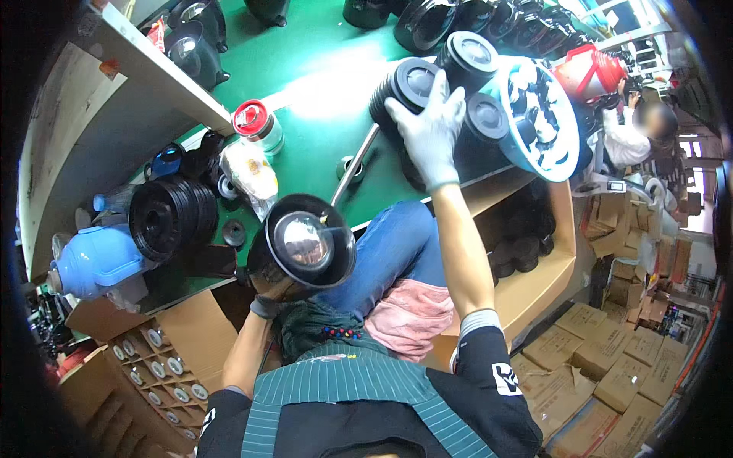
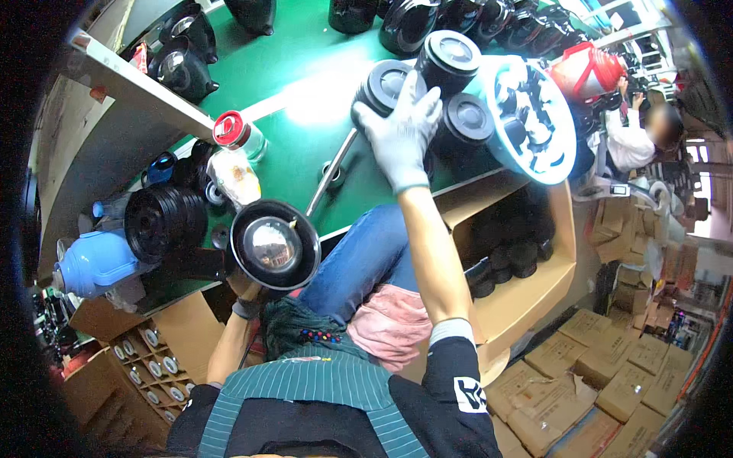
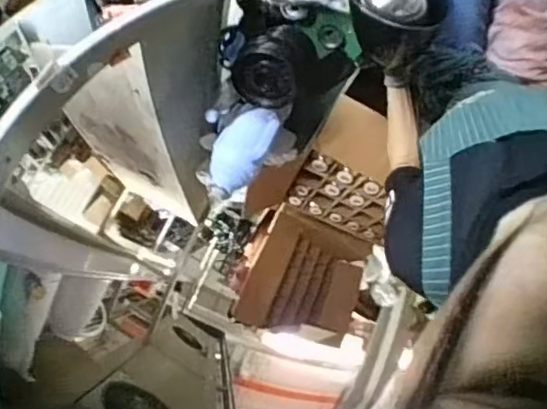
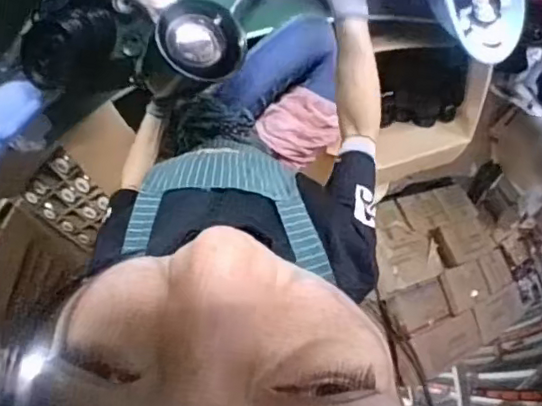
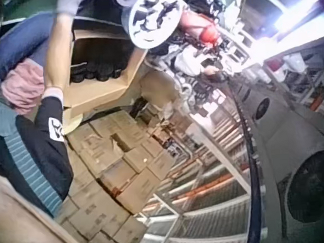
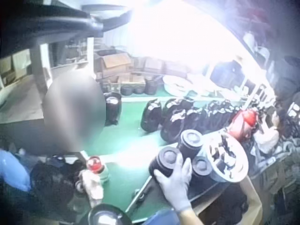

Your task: The person repeatedly picks up black cylindrical containers, inserts a metal rod into the opening, and places the containers on a green workbench. The person handles the containers one at a time and continues the cycle throughout the clip.

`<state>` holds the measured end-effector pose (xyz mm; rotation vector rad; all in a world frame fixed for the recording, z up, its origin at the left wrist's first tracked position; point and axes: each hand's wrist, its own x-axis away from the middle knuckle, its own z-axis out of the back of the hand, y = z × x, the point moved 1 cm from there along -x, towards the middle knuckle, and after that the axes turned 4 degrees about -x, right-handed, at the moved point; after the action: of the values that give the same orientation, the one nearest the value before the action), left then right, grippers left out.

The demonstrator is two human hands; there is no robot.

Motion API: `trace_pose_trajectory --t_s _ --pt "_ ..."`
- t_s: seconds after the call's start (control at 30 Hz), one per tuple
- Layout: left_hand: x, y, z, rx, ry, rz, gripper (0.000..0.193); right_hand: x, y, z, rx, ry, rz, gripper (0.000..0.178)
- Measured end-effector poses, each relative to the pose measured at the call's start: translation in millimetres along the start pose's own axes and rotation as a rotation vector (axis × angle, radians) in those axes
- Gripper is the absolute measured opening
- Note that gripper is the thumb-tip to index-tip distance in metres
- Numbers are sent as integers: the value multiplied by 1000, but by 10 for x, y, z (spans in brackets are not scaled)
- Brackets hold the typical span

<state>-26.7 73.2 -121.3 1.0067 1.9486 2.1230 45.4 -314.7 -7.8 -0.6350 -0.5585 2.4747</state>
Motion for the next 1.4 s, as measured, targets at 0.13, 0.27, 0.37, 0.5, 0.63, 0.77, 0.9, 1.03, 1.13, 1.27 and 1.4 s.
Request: trace_pose_trajectory --t_s 0.13,0.27,0.37,0.5,0.63,0.77,0.9,1.03,1.13,1.27,1.4 --pt "37 -54 -4 -20 -56 3 57 -176 219 -411 -15 40 -76 100" --pt "48 -143 -21 -30 -106 -11 61 81 99 -91 -205 167 64 85" --pt "51 -214 -90 -24 -150 -35 64 772 -281 552 -877 -118 96 88" --pt "43 -312 -196 -11 -295 -110 69 1640 -334 1090 -694 -518 494 93" --pt "41 -182 -310 -111 -553 -253 73 2111 -85 1190 -783 -493 406 94" --pt "81 -256 -428 290 -848 -32 56 2340 15 1414 -834 -422 497 89" --pt "312 -404 -442 286 -856 133 52 2569 64 1655 -874 -408 493 91" --pt "341 88 -381 145 -769 85 48 2853 156 1709 -905 -305 385 94" --pt "339 319 -294 -33 -651 -28 45 3085 250 1678 -1013 -265 250 91" --pt "239 651 -321 -460 -340 -401 44 3292 74 1771 -1087 -130 -193 69" --pt "603 1619 -725 -964 -105 -1321 37 3343 408 1617 -1296 -265 -468 56"
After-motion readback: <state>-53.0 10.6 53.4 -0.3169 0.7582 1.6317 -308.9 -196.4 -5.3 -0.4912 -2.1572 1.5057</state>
